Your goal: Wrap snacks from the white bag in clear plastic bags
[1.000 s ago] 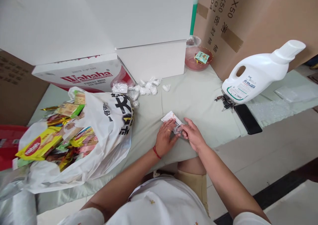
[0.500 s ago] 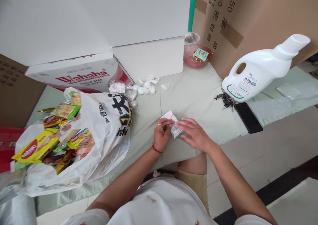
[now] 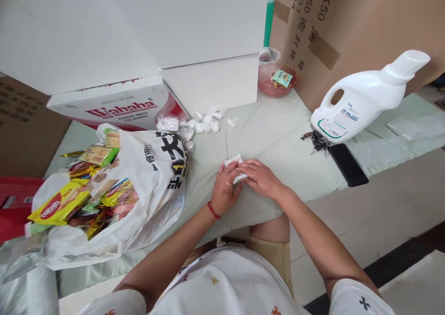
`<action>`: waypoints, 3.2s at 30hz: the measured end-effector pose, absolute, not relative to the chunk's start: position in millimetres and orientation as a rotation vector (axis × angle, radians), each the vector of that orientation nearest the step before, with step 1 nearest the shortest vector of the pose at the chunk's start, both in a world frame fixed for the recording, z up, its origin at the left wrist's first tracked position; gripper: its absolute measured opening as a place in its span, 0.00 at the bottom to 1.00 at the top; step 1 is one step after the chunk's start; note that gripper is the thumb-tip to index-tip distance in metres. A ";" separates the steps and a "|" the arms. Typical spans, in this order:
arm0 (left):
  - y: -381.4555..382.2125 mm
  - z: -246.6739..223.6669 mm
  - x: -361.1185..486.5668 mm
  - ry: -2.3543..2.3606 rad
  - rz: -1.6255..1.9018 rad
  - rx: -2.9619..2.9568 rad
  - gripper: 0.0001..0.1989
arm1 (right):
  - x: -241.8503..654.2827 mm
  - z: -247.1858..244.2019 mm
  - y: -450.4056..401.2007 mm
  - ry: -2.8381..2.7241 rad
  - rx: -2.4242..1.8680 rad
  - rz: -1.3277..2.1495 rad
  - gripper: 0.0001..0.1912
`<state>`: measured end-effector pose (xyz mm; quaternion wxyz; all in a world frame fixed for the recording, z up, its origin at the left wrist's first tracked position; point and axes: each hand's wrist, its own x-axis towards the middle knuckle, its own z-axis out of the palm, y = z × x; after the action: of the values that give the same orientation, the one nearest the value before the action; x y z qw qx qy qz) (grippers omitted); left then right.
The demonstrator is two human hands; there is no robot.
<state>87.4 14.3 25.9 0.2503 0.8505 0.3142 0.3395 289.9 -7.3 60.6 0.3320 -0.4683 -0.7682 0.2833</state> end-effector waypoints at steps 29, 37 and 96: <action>25.5 55.3 82.0 0.771 1.003 0.474 0.26 | 185.2 41.8 -26.2 -1.020 -1.463 1.118 0.24; 25.5 51.9 74.9 0.798 1.013 0.614 0.22 | 187.2 47.8 -30.8 -0.969 -1.355 1.205 0.27; 39.7 64.1 68.2 0.833 0.793 0.565 0.27 | 188.3 35.8 -39.2 -1.259 -1.719 0.972 0.24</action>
<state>68.2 39.7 64.1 0.8016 0.2635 0.3888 0.3699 188.3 -39.2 35.8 0.3893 -0.6760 -0.4953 0.3823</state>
